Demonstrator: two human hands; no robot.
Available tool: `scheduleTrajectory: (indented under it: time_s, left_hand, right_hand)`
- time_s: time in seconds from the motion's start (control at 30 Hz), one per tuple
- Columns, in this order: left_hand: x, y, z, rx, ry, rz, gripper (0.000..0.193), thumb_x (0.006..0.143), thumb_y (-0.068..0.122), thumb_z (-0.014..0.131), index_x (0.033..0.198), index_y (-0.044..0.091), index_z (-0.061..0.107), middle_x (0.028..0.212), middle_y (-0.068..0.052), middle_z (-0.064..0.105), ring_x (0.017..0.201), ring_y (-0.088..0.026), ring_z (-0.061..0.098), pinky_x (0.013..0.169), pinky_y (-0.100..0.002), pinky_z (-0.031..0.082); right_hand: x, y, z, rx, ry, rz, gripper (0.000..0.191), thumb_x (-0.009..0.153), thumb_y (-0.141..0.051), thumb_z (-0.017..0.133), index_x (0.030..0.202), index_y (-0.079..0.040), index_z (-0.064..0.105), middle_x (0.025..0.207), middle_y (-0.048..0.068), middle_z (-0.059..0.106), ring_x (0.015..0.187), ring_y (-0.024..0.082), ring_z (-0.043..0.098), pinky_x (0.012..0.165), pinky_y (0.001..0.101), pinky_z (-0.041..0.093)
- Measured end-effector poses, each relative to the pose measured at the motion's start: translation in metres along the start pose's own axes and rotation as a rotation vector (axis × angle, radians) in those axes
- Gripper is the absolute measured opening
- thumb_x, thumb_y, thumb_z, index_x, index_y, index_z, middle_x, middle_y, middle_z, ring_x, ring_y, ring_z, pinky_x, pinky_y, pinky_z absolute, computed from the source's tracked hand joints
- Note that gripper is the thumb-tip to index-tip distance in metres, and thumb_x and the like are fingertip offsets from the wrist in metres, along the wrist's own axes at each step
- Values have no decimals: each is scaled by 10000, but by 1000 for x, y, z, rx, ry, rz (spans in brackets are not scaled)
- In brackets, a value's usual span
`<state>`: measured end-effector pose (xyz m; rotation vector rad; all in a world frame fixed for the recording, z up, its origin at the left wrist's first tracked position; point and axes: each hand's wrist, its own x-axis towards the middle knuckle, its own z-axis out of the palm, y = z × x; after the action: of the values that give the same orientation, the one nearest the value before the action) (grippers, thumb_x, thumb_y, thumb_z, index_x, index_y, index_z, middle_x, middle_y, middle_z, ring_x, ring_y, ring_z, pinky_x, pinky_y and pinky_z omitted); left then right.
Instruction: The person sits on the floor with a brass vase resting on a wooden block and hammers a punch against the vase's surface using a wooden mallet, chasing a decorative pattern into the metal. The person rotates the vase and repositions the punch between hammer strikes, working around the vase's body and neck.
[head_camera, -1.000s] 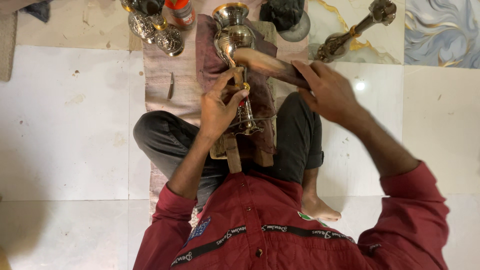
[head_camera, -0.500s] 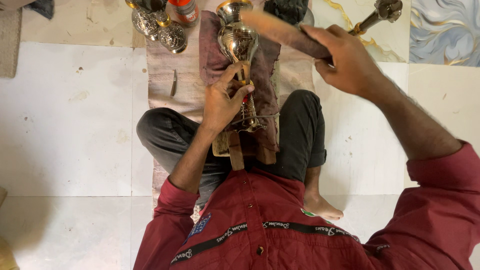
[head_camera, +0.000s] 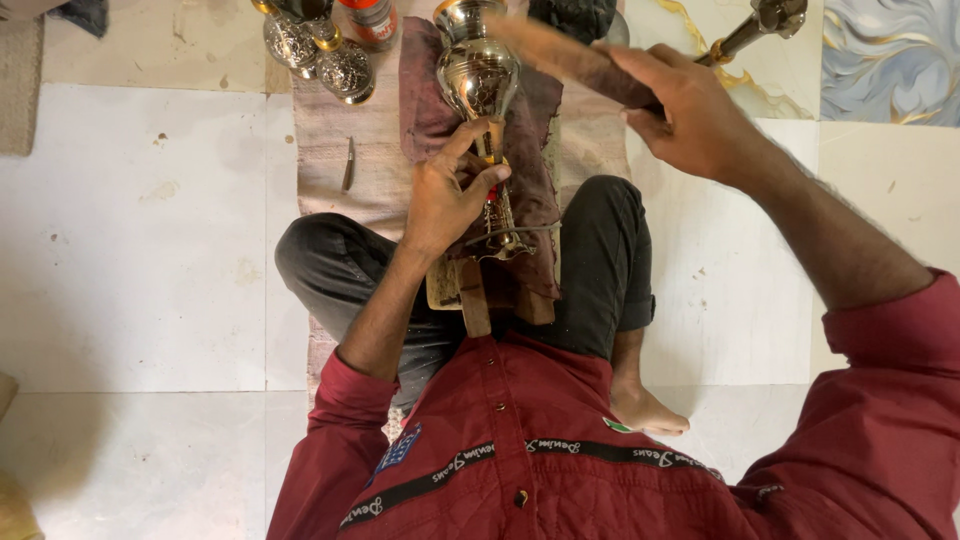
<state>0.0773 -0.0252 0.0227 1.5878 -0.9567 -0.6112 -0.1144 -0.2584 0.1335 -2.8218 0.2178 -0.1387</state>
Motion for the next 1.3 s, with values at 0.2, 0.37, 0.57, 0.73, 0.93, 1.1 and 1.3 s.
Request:
scheduleTrajectory:
  time_s: [0.2, 0.37, 0.57, 0.73, 0.93, 1.1, 1.3]
  left_hand:
    - [1, -6, -1, -27, -35, 54, 531, 917, 99, 803, 1412, 92, 610, 1043, -80, 802, 824, -107, 764, 629, -262, 603]
    - [2, -8, -2, -54, -59, 15, 541, 931, 100, 807, 1431, 96, 601, 1036, -95, 799, 833, -98, 759, 683, -253, 626]
    - [3, -7, -3, -47, -82, -40, 552, 925, 97, 813, 1432, 122, 597, 1127, -140, 764, 832, -97, 747, 688, -264, 617]
    - [3, -6, -5, -116, -89, 82, 542, 940, 74, 805, 1435, 129, 591, 1335, -117, 708, 889, -103, 739, 716, -267, 647]
    - [5, -6, -7, -86, -134, -2, 560, 950, 90, 807, 1467, 115, 593, 1157, -118, 743, 854, -103, 717, 701, -270, 619]
    - [8, -8, -7, -127, -158, 37, 542, 940, 80, 786, 1443, 112, 587, 1296, -88, 735, 844, -91, 729, 659, -249, 624]
    - [10, -9, -8, -136, -191, -5, 548, 953, 76, 787, 1465, 101, 593, 1316, -106, 744, 881, -90, 733, 728, -244, 632]
  right_hand:
    - [-4, 2, 3, -89, 45, -20, 668, 967, -24, 678, 1589, -161, 478, 1266, 158, 626, 1104, 297, 657, 975, 447, 556]
    - [-6, 0, 2, -281, 101, -66, 678, 933, 9, 700, 1559, -181, 519, 1217, 121, 641, 1102, 302, 655, 1010, 491, 530]
    - [-7, -7, 4, -279, 127, -69, 645, 937, 21, 703, 1537, -151, 538, 1219, 127, 639, 1093, 310, 639, 991, 469, 523]
    - [-7, -10, 5, -88, 111, 37, 650, 948, 13, 681, 1555, -144, 510, 1253, 147, 609, 1096, 313, 619, 959, 458, 528]
    - [-7, -8, 10, -125, 152, -19, 643, 956, 21, 698, 1552, -127, 506, 1257, 139, 602, 1123, 320, 609, 990, 468, 515]
    - [-7, -10, 11, 80, 153, 75, 628, 971, -9, 692, 1548, -114, 468, 1293, 136, 577, 1130, 289, 600, 946, 447, 508]
    - [-10, -11, 14, 108, 160, 75, 616, 989, 4, 688, 1555, -108, 476, 1273, 137, 582, 1114, 281, 611, 930, 441, 507]
